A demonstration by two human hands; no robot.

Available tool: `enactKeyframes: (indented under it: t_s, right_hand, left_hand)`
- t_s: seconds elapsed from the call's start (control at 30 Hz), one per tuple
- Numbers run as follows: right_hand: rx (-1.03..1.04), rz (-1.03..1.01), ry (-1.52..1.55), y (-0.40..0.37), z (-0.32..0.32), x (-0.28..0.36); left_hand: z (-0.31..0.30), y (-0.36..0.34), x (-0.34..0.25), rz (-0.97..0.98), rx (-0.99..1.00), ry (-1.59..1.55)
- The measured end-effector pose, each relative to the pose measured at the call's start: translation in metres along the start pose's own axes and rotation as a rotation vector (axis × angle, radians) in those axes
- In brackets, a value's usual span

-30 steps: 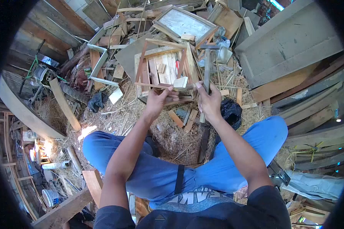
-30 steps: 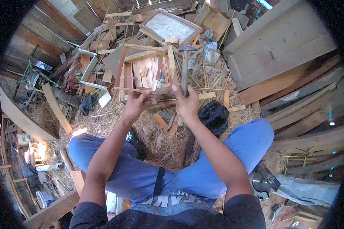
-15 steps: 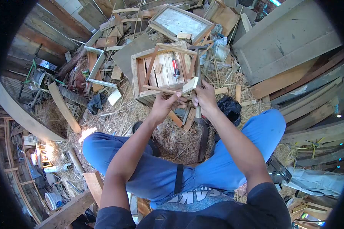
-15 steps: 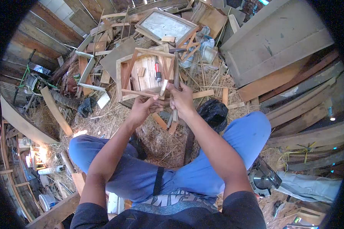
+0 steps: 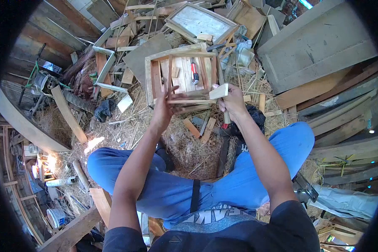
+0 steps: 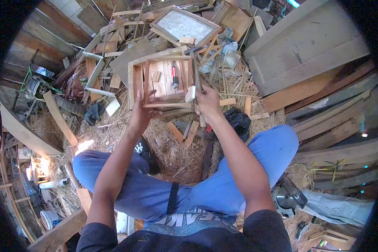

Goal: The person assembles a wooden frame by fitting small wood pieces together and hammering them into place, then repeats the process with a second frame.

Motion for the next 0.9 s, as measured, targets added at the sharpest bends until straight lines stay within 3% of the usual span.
enactKeyframes:
  t_s: [0.1,0.17,0.27,0.43,0.5,0.67,0.9]
  right_hand:
    - [0.002,0.056,-0.048,-0.002,0.007,0.002]
    - [-0.013,0.097,-0.067,-0.002,0.009,-0.001]
    - [-0.005,0.11,-0.129,0.003,0.005,-0.014]
    - [-0.142,0.025,0.11,-0.002,0.003,-0.011]
    - [-0.107,0.028,0.123,-0.008,0.004,-0.01]
    - [-0.032,0.073,0.059,-0.013,0.017,-0.015]
    - [-0.101,0.022,-0.01,-0.014,0.018,-0.023]
  left_hand:
    - [-0.013,0.001,-0.011,0.048,-0.025,-0.084]
    - [-0.014,0.003,-0.022,0.0,0.003,0.208]
    - [-0.015,0.001,-0.022,0.033,0.014,0.055]
    - [-0.001,-0.004,-0.015,0.035,-0.049,-0.093]
    - [0.007,-0.008,-0.012,0.079,-0.122,-0.161]
    - [0.011,-0.005,0.01,0.06,-0.074,-0.244]
    - [0.033,-0.011,0.012,0.013,-0.003,-0.251]
Point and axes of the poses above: each hand's wrist, its own y-axis towards the middle knuckle, its own z-axis out of the palm, x = y × z, the point moved 3 cm from there along y, towards the middle knuckle, and after that the axes turned 9 degrees about x, right-handed, at the moved point
